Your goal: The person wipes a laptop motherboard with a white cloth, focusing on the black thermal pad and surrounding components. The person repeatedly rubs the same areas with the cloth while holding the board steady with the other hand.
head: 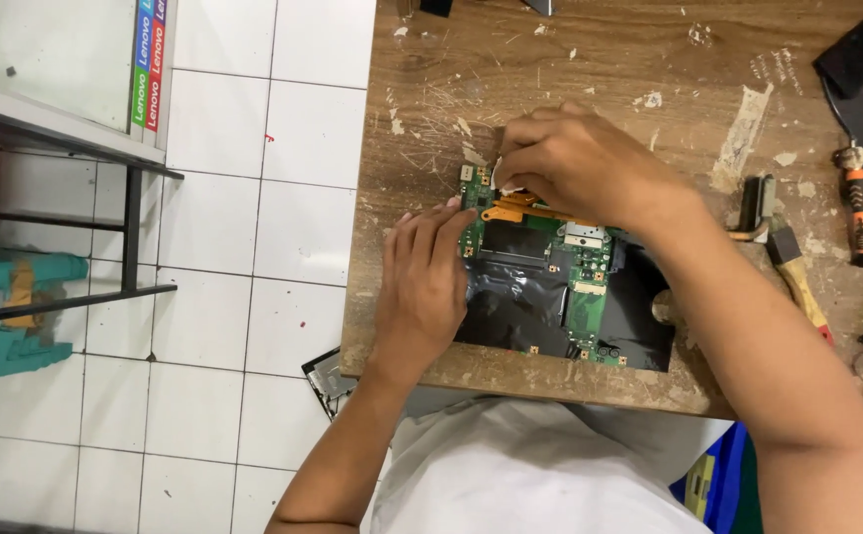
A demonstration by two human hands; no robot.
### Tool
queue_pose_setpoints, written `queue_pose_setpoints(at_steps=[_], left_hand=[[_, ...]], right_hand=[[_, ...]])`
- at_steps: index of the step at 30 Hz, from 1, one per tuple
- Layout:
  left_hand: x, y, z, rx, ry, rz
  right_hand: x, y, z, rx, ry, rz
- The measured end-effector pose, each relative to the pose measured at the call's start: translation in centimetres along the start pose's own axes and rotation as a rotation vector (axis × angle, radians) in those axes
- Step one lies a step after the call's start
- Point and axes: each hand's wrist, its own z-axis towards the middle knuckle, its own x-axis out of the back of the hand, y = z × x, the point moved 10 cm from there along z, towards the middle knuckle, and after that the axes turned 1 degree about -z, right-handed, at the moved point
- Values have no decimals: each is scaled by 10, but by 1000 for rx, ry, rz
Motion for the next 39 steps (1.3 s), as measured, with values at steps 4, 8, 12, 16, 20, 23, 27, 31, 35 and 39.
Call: queue_pose_setpoints(at_steps=[4,8,12,16,20,23,27,31,35,39], left_hand=[[1,-1,1,7,16,-8],[-3,-3,-1,1,15,-4],[-3,-4,-1,9,8,-2],[-1,-2,-1,-1,14,-14],[-2,-3,-1,1,22,-13],[-1,-3,-5,6,19,-9],[1,-1,0,0,36,-5],[1,-1,-2,-4,16,-16],[1,-2,-3,-5,32,-26],[1,-2,1,-5,51,-21]], right_hand=[[13,-2,-3,34,28,55],[9,-8,2,-48,-24,-15],[16,-9,1,-49,72,83],[12,-2,1,-39,-11,8],[10,-10,-6,-2,179,57],[9,-5,-16,-131,260,-188],[25,-8,-33,-84,464,-145],[0,-13,-19,-37,350,7],[15,-17,-14,-45,433,-154],[27,-13,-16,-127,453,-123]])
